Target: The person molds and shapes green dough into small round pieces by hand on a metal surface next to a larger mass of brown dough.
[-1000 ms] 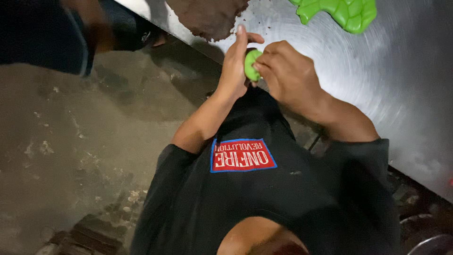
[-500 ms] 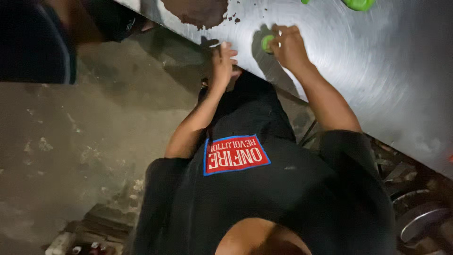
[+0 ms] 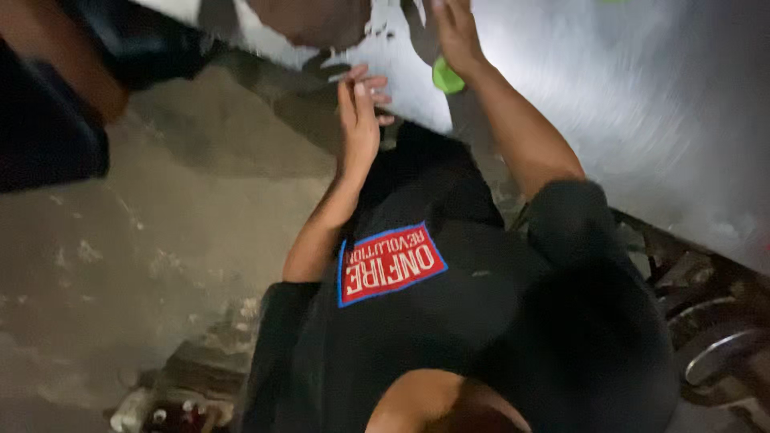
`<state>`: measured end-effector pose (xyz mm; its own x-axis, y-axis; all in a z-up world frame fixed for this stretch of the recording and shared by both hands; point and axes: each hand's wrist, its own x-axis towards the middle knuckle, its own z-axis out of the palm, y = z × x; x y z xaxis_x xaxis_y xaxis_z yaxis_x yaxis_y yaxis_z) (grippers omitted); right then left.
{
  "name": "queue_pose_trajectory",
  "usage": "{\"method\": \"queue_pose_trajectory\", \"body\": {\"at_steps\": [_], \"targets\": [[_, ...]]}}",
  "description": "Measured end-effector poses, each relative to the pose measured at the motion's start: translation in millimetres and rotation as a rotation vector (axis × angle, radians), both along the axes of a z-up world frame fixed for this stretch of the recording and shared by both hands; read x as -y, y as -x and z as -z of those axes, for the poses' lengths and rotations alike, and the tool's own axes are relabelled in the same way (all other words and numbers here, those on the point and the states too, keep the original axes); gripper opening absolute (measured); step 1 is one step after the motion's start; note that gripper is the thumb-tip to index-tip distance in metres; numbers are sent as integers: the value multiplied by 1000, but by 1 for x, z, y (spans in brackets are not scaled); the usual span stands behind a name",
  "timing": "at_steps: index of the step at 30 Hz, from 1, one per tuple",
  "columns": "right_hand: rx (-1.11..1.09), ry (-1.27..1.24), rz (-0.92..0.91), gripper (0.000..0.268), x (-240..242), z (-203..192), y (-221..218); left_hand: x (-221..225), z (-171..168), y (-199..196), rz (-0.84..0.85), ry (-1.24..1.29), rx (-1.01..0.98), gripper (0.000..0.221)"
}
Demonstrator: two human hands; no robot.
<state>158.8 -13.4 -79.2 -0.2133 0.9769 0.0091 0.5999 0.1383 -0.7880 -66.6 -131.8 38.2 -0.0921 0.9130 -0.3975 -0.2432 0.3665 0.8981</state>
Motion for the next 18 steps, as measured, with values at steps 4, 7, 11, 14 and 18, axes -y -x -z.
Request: {"method": "queue_pose_trajectory", "body": {"at_steps": [4, 7, 11, 14, 18], "targets": [[749, 114, -473, 42, 46, -55, -32, -32, -3, -3, 43, -71, -111, 34], [556, 111, -256, 37, 61, -104, -26, -82, -8, -24, 115, -73, -280, 29], [124, 689, -348, 43, 6, -146, -44, -163, 1, -75, 209, -334, -510, 25], [-25, 380, -272, 48, -60, -177, -66, -216, 25, -112, 336, -362, -587, 26], [217, -137, -206, 29, -201, -214, -80, -248, 73, -150, 427, -284, -899, 24]]}}
